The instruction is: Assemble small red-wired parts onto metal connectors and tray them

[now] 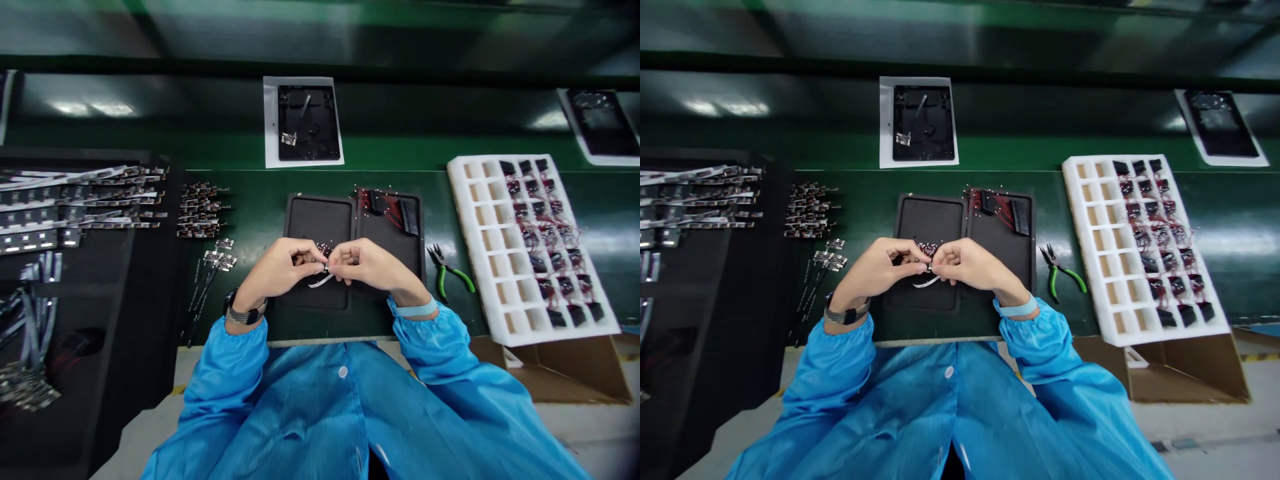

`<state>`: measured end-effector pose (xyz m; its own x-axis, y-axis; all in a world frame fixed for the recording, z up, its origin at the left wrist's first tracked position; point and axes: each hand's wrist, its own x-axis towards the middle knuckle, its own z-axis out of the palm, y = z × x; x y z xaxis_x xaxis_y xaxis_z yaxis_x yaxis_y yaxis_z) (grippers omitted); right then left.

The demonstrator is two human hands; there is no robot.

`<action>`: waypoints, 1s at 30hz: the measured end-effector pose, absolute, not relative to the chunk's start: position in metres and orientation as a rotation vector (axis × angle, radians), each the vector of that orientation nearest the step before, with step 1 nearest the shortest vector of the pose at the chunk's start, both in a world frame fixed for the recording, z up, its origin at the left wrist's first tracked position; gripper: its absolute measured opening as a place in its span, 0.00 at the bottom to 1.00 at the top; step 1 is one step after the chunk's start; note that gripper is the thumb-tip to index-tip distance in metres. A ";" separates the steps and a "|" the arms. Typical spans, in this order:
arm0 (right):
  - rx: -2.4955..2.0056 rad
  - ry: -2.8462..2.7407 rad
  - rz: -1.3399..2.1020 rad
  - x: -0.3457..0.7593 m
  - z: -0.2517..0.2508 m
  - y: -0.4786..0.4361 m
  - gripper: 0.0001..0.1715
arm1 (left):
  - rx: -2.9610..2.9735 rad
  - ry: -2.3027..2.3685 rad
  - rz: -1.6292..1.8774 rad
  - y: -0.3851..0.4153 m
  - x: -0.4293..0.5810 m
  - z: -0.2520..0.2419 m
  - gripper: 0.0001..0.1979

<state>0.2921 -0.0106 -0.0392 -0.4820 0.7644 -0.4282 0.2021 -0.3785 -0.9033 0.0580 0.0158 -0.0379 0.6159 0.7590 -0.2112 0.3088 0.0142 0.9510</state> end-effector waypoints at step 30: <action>-1.206 -1.540 1.768 0.290 -0.032 -0.013 0.15 | 1.456 0.889 0.465 0.019 0.057 -0.037 0.06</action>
